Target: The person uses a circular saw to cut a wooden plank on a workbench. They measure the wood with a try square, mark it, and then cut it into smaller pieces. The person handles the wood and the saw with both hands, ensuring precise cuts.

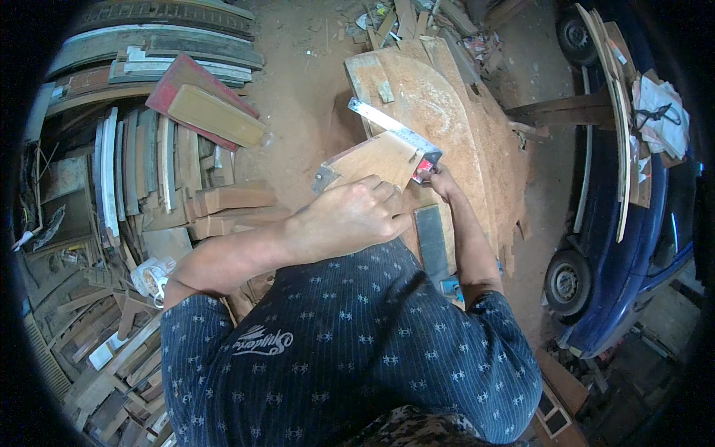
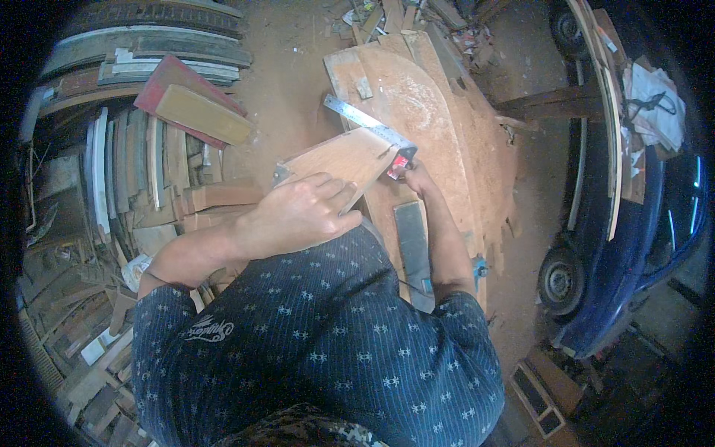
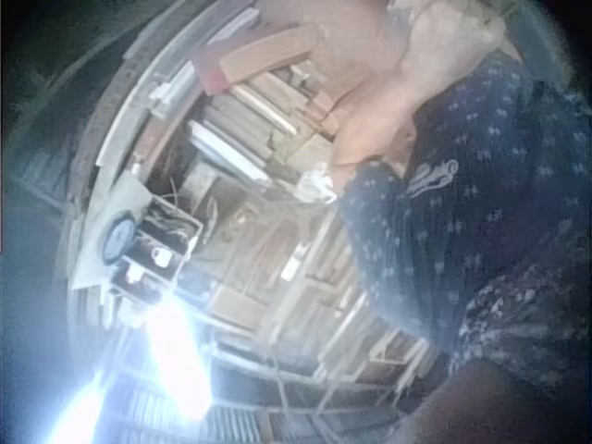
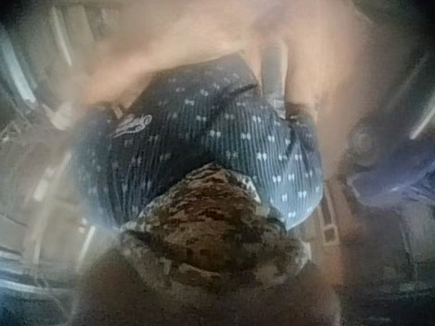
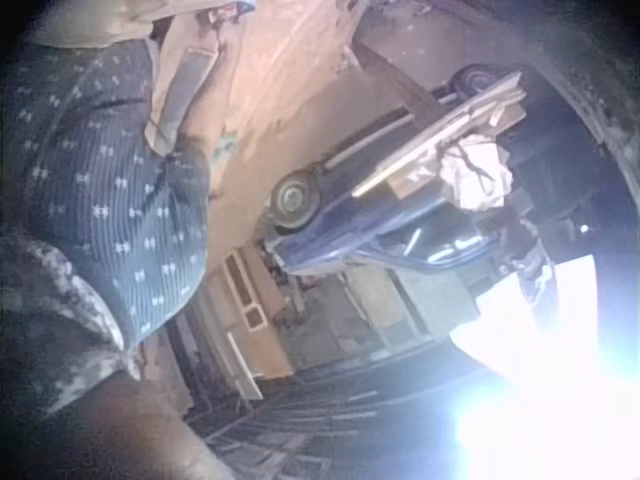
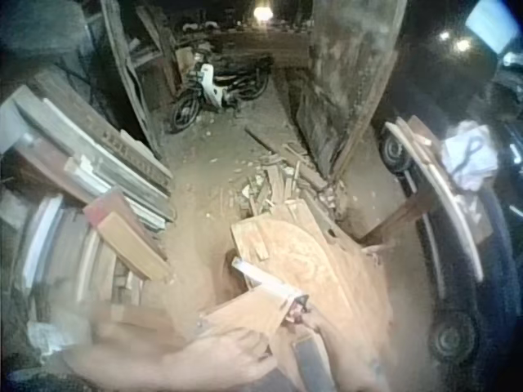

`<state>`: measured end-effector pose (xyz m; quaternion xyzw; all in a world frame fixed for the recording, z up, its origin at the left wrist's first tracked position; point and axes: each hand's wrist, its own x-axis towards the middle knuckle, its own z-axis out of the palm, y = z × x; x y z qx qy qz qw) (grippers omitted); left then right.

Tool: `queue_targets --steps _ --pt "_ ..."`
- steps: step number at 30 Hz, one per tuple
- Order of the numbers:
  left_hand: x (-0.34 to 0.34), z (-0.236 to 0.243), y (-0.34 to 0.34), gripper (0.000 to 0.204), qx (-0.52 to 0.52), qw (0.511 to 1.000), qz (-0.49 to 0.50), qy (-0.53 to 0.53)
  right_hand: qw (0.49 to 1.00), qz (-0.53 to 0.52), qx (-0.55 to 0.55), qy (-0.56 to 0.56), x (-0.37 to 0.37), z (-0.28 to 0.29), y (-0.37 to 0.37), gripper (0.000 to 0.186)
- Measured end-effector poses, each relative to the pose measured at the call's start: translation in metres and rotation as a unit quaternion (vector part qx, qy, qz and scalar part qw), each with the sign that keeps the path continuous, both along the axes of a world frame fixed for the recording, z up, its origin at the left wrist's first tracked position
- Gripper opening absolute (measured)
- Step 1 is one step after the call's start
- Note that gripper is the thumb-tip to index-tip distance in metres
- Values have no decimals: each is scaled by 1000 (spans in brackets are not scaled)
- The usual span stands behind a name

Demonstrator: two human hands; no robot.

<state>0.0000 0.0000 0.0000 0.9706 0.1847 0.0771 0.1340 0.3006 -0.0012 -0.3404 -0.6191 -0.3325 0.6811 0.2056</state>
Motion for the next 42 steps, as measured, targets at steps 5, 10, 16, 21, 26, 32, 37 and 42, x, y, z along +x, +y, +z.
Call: queue_targets --steps 5,10,16,21,26,32,37,42 --pt "-3 5 -6 19 -26 998 52 -38 996 -74 49 -31 -1 15 -14 45" --pt "-11 -2 -5 31 -51 995 86 -20 975 -208 -71 -23 30 9 -25 47" --pt "-10 -2 -22 33 -92 992 83 5 960 -159 -120 196 -84 128 -39 71" --pt "4 -7 -51 28 -52 993 110 -13 908 -246 -73 331 -123 165 -35 62" --pt "-4 33 -29 37 -269 953 128 50 906 -206 -141 343 -90 118 -37 58" --pt "-48 -86 12 61 -376 856 353 -43 964 -125 -30 232 -107 146 0 64" --pt "-23 -142 -27 74 -729 579 296 -213 1000 -8 -11 -19 -106 204 20 71" --pt "18 -144 -53 73 -822 372 340 -266 990 -49 121 -56 -103 191 -18 52"
